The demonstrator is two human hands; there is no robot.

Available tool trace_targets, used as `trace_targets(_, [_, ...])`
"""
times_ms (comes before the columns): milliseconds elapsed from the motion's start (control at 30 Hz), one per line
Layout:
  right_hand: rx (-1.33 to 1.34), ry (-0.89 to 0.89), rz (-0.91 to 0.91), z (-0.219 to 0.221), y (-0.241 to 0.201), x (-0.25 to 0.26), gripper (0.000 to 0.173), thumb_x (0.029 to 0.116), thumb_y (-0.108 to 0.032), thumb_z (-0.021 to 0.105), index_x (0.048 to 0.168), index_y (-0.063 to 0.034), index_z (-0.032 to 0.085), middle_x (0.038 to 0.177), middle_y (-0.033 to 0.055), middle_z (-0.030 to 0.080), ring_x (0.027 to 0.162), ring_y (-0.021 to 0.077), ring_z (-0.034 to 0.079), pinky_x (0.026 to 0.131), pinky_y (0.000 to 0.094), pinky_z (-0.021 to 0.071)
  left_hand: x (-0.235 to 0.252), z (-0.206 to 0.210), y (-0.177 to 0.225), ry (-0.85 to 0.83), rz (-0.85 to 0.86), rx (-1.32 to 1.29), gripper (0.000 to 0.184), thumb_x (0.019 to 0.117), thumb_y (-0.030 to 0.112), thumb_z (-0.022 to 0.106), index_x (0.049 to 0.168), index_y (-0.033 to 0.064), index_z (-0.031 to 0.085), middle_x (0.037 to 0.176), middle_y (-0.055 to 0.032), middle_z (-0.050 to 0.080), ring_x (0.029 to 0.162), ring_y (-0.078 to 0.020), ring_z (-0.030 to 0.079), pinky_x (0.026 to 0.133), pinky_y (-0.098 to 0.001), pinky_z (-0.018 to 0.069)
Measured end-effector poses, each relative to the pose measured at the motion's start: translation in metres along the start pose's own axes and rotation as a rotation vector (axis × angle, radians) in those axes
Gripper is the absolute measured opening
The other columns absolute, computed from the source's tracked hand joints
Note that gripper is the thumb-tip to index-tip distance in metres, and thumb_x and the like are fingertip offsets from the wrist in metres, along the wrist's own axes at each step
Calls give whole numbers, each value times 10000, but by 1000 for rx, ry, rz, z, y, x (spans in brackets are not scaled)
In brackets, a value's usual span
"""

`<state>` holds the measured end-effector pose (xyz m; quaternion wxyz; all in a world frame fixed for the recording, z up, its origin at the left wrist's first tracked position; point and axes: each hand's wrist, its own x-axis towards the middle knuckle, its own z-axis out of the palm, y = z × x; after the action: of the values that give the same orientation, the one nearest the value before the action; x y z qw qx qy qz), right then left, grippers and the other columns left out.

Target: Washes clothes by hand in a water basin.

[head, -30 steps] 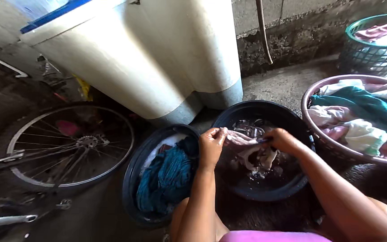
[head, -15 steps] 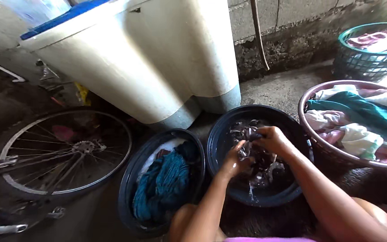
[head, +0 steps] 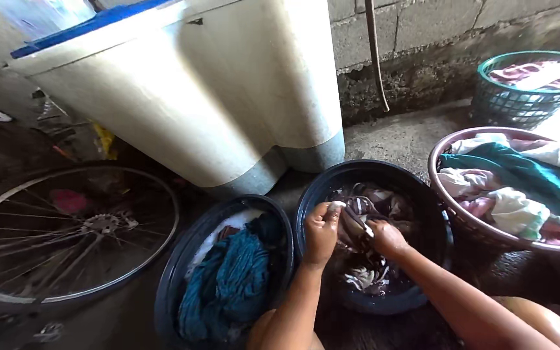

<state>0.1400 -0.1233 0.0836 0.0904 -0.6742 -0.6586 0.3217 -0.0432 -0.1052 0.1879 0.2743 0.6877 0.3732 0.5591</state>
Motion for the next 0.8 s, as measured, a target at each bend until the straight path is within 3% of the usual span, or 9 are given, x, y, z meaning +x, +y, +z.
trace_targets(67, [15,-113,130,25,24,4,367,971,-226,646,1310,-86,647,1247,237,676,1194,443,631,959,673,488,12,-15,3,83,-8,11,102,951,-9,628,944,-49,722,883,-22,739,835,19,675,817,-166,561])
trace_targets(167, [87,-205,84,42,54,16,419,949,-257,702,1320,-69,649,1252,234,681,1197,429,635,1023,656,465,28,-39,-2,188,13,55,112,963,8,628,936,-25,731,863,-3,738,811,16,677,795,-173,568])
trace_targets(267, [202,-239,4,23,47,17,517,808,-230,871,1209,32,676,1177,272,677,1126,432,639,1013,644,465,38,-60,-8,330,-120,68,118,977,16,615,917,-11,713,804,16,696,762,13,646,752,-187,551])
trace_targets(367, [449,-57,-27,-22,21,4,417,762,-177,907,1002,81,685,946,221,670,894,330,641,868,550,526,42,-78,-9,436,-256,48,140,1006,31,588,904,4,680,751,51,637,712,25,605,711,-174,521])
trace_targets(433, [661,143,-31,-55,-4,-13,296,803,-164,861,840,12,626,756,70,594,695,163,582,689,394,531,42,-87,-10,416,-320,102,151,1017,59,584,913,1,676,741,41,608,692,18,579,692,-180,497])
trace_targets(567, [834,521,-350,-115,-47,-61,225,863,-130,788,742,-127,599,648,-75,636,574,28,621,572,232,563,34,-87,-17,108,-324,338,210,1012,150,603,970,-16,725,806,-50,677,744,-68,626,749,-292,533])
trace_targets(667, [787,629,-646,-132,-54,-80,177,870,-177,802,771,-150,657,809,-92,656,700,-13,609,641,164,547,29,-72,-16,-351,-413,523,294,1003,220,616,1183,11,720,1109,-196,712,1053,-294,688,976,-492,535])
trace_targets(733, [606,603,-631,-132,-52,-75,192,859,-220,803,777,-96,680,915,-41,647,800,-24,588,700,135,511,24,-54,-16,-612,-449,568,558,941,263,715,1433,41,576,1388,-266,571,1297,-405,554,1103,-551,443])
trace_targets(800, [451,466,-455,-113,-50,-64,258,885,-234,783,799,-16,677,822,32,635,717,49,581,667,236,515,11,-34,-16,-786,-383,507,746,883,323,798,1507,49,493,1550,-264,420,1429,-405,432,1172,-535,382])
